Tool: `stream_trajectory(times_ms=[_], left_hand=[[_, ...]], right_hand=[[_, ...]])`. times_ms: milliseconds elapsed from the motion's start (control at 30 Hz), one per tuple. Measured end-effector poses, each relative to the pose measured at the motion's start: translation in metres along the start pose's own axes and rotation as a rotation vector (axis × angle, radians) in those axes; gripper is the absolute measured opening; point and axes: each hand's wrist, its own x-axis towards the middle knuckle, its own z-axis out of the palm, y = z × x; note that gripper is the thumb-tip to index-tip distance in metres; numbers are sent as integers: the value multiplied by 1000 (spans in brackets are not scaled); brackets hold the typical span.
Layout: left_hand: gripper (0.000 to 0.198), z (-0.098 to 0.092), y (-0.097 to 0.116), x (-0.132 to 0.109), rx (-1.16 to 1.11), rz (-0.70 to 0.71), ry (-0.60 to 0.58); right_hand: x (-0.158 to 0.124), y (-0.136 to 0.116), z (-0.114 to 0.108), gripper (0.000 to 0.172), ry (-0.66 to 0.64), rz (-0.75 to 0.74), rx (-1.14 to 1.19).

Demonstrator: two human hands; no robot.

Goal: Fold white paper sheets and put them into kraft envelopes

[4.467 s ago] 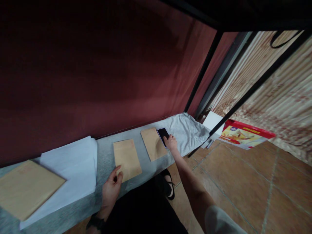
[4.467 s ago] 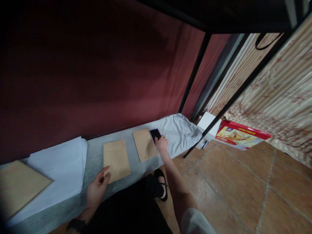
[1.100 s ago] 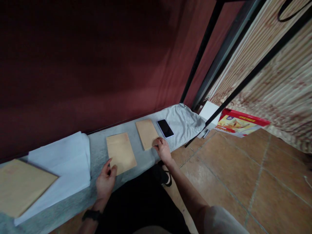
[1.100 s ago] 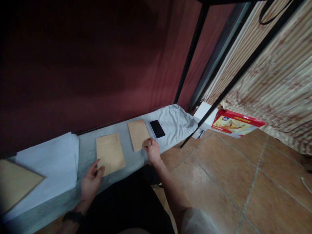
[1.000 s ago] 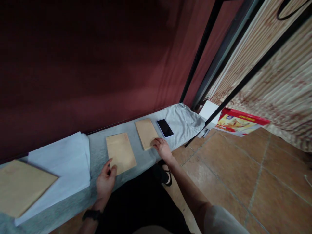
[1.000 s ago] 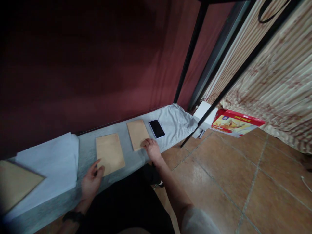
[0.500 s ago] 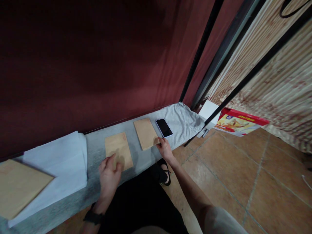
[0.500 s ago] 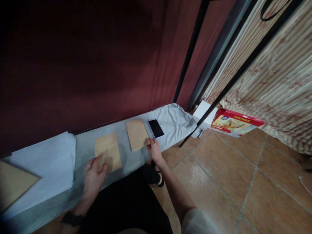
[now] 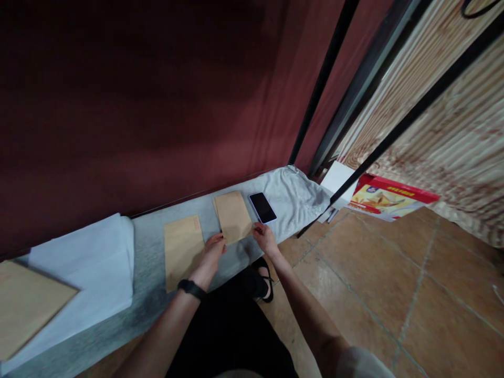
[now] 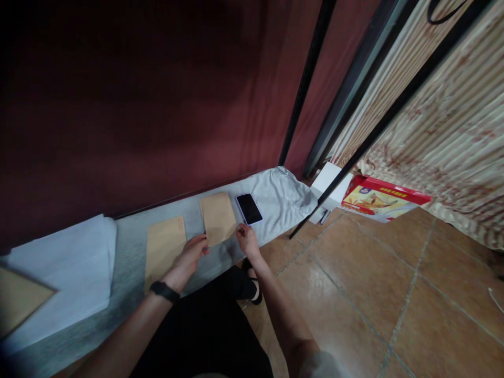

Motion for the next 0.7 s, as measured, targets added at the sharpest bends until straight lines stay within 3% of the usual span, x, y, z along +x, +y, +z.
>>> stream_trajectory(times_ms=[300, 467, 700], left_hand=[[16, -2, 22, 14, -82, -149, -43], [17, 2, 23, 16, -2, -95, -49], [11, 13, 6, 20, 231, 34, -13]], right_hand=[[26, -20, 10, 27, -53, 3, 131], [18, -23, 8, 26, 0, -49, 12], [-10, -14, 5, 27, 77, -143, -170]])
